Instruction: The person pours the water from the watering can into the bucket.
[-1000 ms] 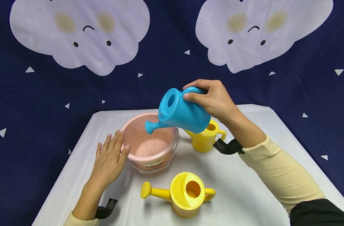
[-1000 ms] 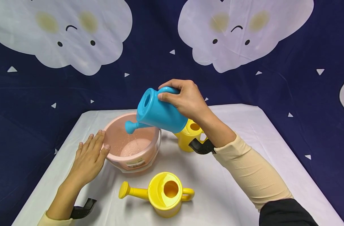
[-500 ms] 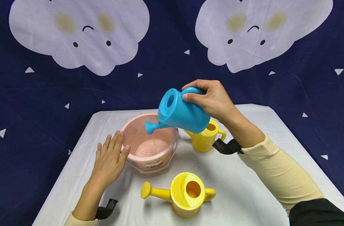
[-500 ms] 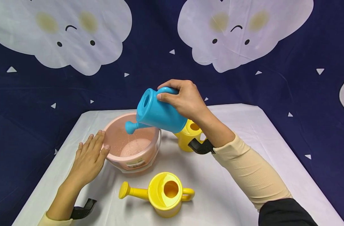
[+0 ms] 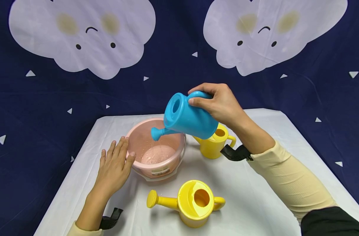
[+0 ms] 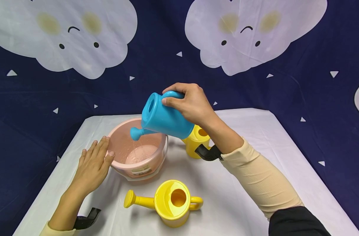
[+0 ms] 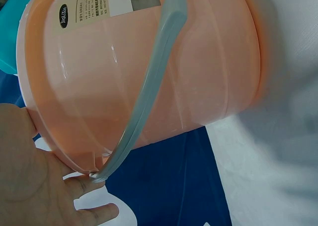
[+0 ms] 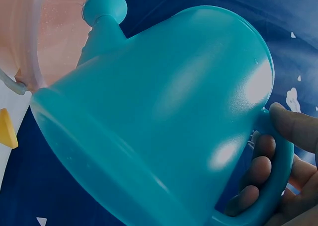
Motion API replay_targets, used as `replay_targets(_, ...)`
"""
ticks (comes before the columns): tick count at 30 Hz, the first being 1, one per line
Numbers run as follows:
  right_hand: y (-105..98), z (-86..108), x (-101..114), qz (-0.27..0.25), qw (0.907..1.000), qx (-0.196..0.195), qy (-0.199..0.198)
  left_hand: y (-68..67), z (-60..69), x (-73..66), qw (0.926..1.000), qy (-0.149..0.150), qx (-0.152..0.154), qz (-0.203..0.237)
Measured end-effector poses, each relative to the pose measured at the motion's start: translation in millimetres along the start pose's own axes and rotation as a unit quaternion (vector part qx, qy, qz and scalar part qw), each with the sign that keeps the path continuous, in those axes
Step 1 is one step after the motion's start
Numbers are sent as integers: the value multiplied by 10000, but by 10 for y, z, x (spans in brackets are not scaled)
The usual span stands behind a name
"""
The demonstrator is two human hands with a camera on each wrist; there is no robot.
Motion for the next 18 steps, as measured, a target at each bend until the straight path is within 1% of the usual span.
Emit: replay_targets(18, 27, -17, -13, 240, 9997, 9, 48, 2, -2, 3, 10000, 11, -13, 0)
Point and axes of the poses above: each hand's wrist, its own z-axis away from the middle knuckle, its own y-axis out of the palm, x = y × z, the point moved 10 cm from there along -z, towards the middle knuckle, and after that the axes turned 1 degree about y, right-handed, at the moved point
